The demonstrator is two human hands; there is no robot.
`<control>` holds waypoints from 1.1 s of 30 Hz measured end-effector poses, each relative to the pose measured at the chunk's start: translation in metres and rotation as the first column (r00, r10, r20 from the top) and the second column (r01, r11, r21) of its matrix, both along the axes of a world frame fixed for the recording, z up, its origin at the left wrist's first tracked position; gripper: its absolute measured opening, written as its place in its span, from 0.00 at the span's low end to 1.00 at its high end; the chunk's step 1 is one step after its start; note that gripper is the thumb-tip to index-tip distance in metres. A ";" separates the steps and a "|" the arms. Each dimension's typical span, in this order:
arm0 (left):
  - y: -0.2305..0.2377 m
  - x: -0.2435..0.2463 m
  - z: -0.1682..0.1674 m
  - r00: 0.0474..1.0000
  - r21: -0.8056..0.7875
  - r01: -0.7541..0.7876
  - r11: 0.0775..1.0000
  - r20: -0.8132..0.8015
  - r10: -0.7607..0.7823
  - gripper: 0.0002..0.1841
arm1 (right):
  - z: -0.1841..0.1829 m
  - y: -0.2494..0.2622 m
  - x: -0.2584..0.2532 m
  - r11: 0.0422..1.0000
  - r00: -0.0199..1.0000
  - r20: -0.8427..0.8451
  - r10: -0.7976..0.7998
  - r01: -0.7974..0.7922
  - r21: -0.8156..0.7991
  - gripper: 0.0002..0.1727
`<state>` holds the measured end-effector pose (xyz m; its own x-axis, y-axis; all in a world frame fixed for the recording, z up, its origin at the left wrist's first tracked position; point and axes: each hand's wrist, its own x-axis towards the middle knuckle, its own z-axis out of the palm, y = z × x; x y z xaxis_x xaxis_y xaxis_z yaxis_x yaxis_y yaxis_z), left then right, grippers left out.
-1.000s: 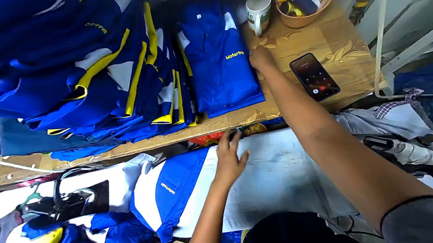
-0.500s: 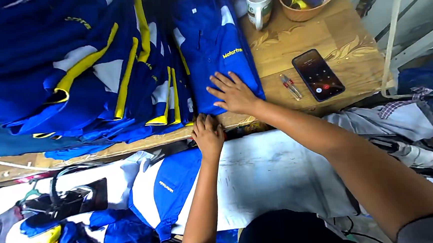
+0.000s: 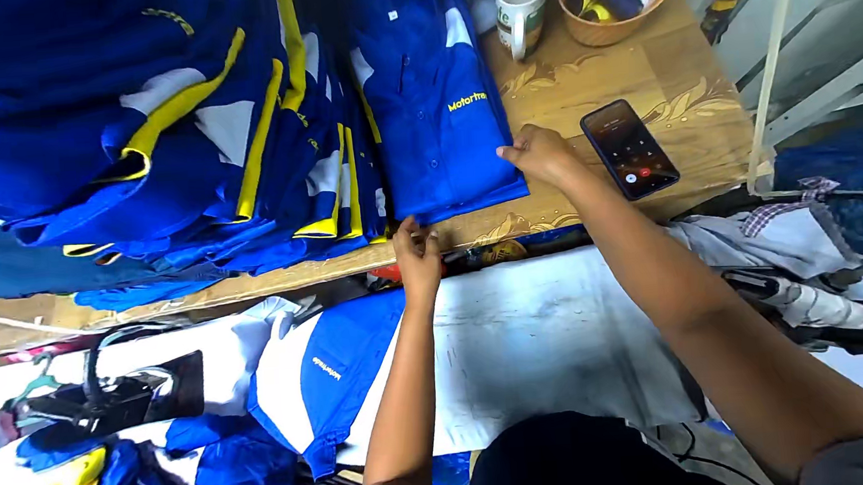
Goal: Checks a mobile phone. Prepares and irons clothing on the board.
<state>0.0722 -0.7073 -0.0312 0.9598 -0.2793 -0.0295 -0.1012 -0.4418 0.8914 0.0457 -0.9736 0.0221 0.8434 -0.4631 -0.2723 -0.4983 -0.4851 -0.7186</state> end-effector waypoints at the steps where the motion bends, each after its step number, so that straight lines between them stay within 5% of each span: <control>1: -0.003 0.000 -0.003 0.999 0.058 0.029 0.998 0.033 -0.031 0.27 | -0.007 0.000 0.001 0.999 1.000 -0.007 -0.001 0.001 0.041 0.30; 8: -0.014 -0.002 -0.026 0.930 0.463 0.036 0.886 0.310 -0.200 0.22 | 0.000 0.009 -0.001 0.964 0.996 0.083 -0.036 0.012 0.266 0.21; 12: -0.016 -0.003 -0.024 0.926 0.485 0.033 0.874 0.315 -0.210 0.22 | 0.012 0.005 -0.007 0.954 0.986 0.122 -0.112 0.072 0.292 0.18; 19: -0.013 0.001 -0.015 0.947 0.448 0.037 0.893 0.269 -0.175 0.20 | 0.001 -0.011 -0.004 0.974 0.998 -0.050 0.041 -0.029 0.227 0.27; 25: -0.021 0.005 -0.023 0.763 0.332 -0.047 0.942 0.620 -0.181 0.28 | 0.015 -0.017 0.041 0.977 0.972 0.186 -0.142 0.108 0.183 0.27; 30: -0.046 0.025 -0.024 0.680 0.413 -0.055 0.909 0.682 -0.269 0.42 | 0.010 -0.031 0.107 0.979 0.916 0.345 -0.203 0.183 0.090 0.36; 33: -0.058 0.032 -0.028 0.647 0.486 -0.040 0.873 0.679 -0.348 0.40 | 0.005 -0.025 0.121 0.986 0.953 0.255 -0.164 0.162 0.030 0.40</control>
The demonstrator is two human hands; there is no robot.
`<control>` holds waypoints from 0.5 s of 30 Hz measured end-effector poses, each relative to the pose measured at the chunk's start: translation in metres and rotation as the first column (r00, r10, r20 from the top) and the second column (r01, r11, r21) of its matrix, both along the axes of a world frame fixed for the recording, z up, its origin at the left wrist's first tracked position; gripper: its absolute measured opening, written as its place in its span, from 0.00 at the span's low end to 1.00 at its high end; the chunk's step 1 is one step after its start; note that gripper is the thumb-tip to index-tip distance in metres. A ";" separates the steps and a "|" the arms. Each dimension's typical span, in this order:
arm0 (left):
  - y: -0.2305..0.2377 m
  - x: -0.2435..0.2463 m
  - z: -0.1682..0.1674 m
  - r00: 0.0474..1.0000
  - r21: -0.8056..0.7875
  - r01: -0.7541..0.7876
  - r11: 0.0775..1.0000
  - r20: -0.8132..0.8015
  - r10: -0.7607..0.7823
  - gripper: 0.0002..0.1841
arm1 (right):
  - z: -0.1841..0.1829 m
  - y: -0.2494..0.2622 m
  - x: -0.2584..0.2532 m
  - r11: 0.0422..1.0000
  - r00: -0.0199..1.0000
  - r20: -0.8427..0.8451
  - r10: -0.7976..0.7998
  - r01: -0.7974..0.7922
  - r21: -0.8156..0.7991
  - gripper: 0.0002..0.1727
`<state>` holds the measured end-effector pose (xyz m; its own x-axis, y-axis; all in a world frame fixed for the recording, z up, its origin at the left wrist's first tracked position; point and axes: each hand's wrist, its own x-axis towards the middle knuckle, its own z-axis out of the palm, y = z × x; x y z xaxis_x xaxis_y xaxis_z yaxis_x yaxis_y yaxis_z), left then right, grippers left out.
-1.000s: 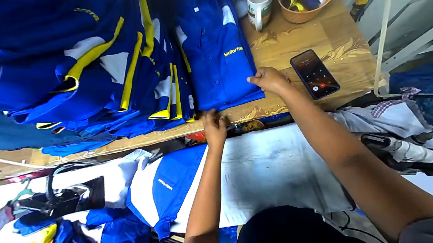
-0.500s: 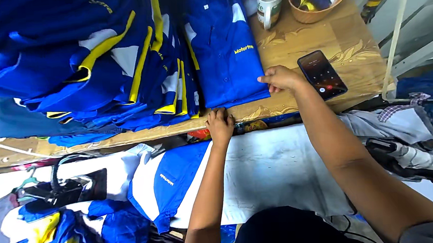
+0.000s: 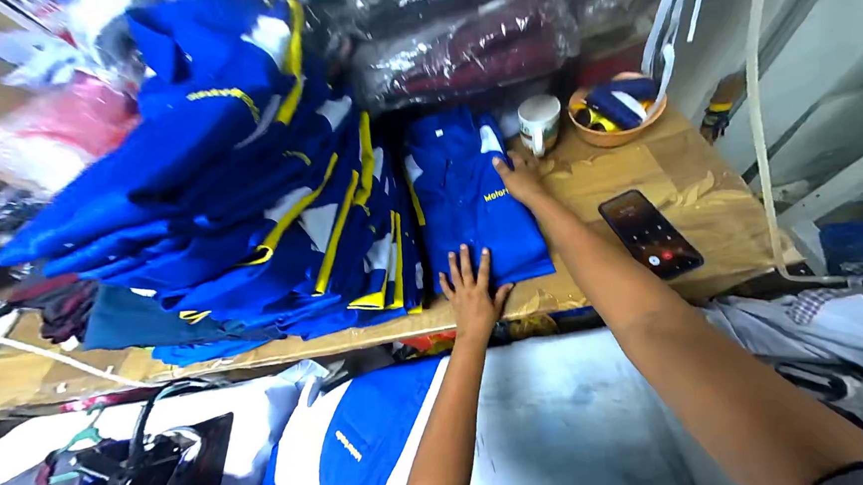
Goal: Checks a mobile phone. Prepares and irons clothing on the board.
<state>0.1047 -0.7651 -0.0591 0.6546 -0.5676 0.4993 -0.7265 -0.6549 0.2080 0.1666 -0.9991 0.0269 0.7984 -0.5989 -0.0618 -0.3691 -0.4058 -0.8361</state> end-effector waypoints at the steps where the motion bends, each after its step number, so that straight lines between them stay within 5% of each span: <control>1: -0.003 0.001 -0.001 1.000 0.018 0.005 1.000 0.002 -0.005 0.38 | -0.005 0.000 0.001 1.000 0.999 -0.035 0.000 0.000 -0.006 0.38; 5: -0.005 -0.001 -0.005 0.999 0.024 0.018 1.000 0.046 -0.019 0.35 | -0.024 -0.007 0.002 0.998 0.996 -0.085 -0.042 0.045 0.035 0.33; 9: -0.002 -0.005 -0.004 0.982 0.002 0.140 0.990 0.128 -0.139 0.31 | -0.044 -0.011 -0.004 0.946 0.976 0.214 -0.035 -0.036 0.321 0.37; 15: 0.007 0.008 -0.003 0.966 0.073 0.194 0.978 0.159 -0.204 0.23 | -0.052 0.007 -0.006 0.931 0.955 0.296 -0.031 -0.080 0.357 0.33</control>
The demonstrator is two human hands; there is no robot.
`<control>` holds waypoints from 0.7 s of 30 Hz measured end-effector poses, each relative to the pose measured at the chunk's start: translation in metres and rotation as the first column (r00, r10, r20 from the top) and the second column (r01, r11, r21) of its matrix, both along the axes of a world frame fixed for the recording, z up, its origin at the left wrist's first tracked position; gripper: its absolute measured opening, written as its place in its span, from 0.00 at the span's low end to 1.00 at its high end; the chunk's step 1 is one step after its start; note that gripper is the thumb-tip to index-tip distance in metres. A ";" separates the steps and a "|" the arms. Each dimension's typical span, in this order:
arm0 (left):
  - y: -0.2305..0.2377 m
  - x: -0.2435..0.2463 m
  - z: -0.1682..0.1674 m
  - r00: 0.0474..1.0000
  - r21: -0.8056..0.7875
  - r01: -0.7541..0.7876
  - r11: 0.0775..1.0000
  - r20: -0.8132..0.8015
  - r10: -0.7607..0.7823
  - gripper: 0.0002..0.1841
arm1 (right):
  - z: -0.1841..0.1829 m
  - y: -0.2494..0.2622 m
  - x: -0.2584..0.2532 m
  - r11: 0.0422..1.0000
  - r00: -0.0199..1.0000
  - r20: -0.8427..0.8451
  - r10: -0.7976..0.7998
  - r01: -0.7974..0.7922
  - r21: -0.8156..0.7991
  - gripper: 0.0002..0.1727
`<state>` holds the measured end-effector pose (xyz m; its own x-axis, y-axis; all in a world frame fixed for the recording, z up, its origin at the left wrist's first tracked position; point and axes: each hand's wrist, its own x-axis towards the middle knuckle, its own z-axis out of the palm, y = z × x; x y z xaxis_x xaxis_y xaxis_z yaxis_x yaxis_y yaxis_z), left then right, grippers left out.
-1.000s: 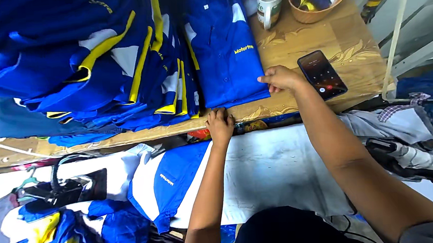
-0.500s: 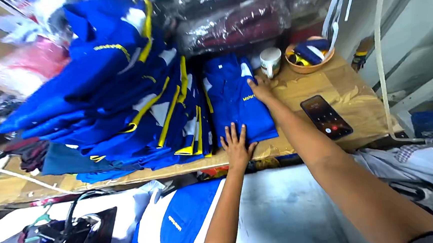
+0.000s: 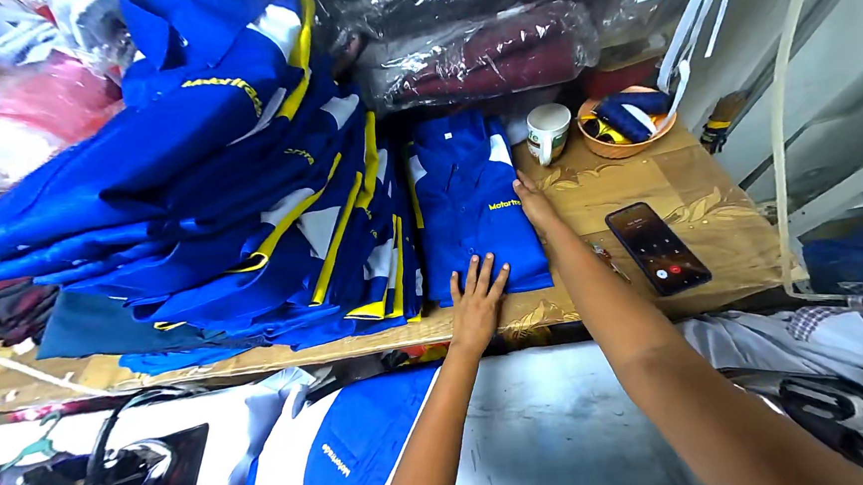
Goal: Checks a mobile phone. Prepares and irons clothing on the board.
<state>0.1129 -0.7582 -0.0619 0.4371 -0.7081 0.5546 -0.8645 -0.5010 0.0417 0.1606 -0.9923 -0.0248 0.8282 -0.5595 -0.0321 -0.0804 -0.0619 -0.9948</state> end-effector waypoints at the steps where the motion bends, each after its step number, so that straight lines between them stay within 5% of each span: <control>1: 0.004 0.002 -0.001 1.000 0.004 -0.008 1.000 0.008 0.008 0.23 | 0.001 0.005 0.001 1.000 1.000 -0.003 -0.002 0.002 0.001 0.32; 9: 0.021 -0.004 0.006 0.996 0.037 -0.036 0.999 -0.080 0.039 0.24 | 0.005 0.016 -0.002 0.997 0.999 -0.051 -0.013 0.009 -0.074 0.33; 15: 0.063 -0.088 0.013 0.958 -0.106 -0.016 0.994 -0.286 -0.015 0.26 | 0.045 -0.013 -0.136 0.789 0.893 -0.273 -0.358 0.133 -0.599 0.39; 21: 0.125 -0.215 -0.038 0.663 0.010 -0.012 1.000 -0.748 0.016 0.31 | 0.018 -0.067 -0.214 0.831 0.694 -0.561 -0.452 0.099 -0.547 0.45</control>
